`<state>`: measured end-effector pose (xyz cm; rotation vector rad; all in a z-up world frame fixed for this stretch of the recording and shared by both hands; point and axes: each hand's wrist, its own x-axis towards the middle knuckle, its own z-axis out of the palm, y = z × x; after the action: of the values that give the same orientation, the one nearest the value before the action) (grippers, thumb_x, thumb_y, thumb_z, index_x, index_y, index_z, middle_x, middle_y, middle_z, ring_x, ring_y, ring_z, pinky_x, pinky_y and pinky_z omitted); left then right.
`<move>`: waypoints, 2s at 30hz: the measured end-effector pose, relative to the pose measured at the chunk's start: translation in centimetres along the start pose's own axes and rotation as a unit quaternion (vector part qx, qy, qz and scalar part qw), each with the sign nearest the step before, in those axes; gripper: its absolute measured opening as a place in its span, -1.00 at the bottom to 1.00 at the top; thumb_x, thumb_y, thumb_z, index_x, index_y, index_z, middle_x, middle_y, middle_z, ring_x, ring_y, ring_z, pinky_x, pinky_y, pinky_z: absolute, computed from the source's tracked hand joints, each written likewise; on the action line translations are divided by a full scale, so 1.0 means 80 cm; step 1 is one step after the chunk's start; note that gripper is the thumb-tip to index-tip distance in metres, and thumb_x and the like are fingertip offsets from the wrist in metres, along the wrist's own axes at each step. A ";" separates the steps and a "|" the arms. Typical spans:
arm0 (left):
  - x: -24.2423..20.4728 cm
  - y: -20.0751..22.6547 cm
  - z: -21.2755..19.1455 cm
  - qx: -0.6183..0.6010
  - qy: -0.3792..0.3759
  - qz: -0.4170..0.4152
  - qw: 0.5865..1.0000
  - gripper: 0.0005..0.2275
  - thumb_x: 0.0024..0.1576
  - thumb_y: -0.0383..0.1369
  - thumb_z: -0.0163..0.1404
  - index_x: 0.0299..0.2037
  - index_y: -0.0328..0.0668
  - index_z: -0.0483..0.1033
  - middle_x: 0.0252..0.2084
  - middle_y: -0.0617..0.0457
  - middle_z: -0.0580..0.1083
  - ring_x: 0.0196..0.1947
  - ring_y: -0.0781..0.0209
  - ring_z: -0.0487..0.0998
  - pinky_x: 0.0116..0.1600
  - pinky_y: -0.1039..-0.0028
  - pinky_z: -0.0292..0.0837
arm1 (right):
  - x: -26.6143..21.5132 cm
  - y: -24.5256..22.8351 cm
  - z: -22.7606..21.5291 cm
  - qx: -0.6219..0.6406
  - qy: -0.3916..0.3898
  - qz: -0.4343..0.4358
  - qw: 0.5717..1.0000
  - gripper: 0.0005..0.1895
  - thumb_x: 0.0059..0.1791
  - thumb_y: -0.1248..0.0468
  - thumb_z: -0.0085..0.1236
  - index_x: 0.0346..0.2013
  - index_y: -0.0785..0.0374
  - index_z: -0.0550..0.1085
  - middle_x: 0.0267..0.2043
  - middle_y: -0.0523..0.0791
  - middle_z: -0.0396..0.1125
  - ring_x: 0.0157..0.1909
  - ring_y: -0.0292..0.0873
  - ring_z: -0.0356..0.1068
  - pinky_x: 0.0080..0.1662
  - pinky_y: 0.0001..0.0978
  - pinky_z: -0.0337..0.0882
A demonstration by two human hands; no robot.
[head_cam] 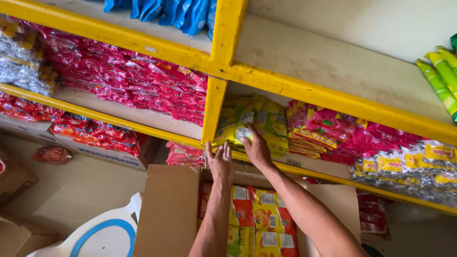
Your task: The recorder is taking various candy packs out of a cardboard box and arranging them neatly on store shelves.
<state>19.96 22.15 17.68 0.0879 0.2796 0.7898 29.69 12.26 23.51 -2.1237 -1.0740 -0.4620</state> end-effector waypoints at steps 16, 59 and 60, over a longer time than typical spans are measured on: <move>-0.048 0.037 0.001 0.085 -0.049 -0.086 0.991 -0.39 0.25 -0.43 -0.15 0.51 -0.14 -0.10 0.57 -0.11 -0.04 0.50 -0.13 0.10 0.45 0.09 0.07 | 0.060 0.041 0.027 -0.159 -0.258 0.177 0.936 -0.45 0.10 0.12 0.04 0.41 -0.14 0.27 0.22 0.06 0.38 0.06 0.15 0.44 0.01 -0.05 0.44; -0.230 0.061 -0.166 0.269 0.078 -0.228 0.932 -0.55 0.23 -0.27 -0.12 0.35 -0.17 0.29 0.28 -0.13 0.43 0.21 -0.06 0.50 0.25 0.20 0.30 | 0.013 -0.010 0.045 0.166 -0.300 0.203 0.917 -0.06 0.10 0.03 0.09 0.54 0.21 -0.26 0.62 0.08 -0.39 0.51 0.14 -0.01 0.44 -0.05 0.00; -0.228 0.060 -0.169 0.267 0.079 -0.228 0.933 -0.54 0.23 -0.27 -0.11 0.35 -0.17 0.30 0.29 -0.14 0.42 0.20 -0.06 0.50 0.24 0.20 0.27 | 0.015 0.008 0.061 0.115 -0.282 0.178 0.936 -0.07 0.16 0.02 0.14 0.55 0.20 -0.24 0.62 0.11 -0.42 0.60 0.18 -0.25 0.44 0.04 -0.12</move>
<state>0.66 12.19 9.53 0.4569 0.6389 0.2404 30.89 16.18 20.56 -2.2190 -0.9414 0.4552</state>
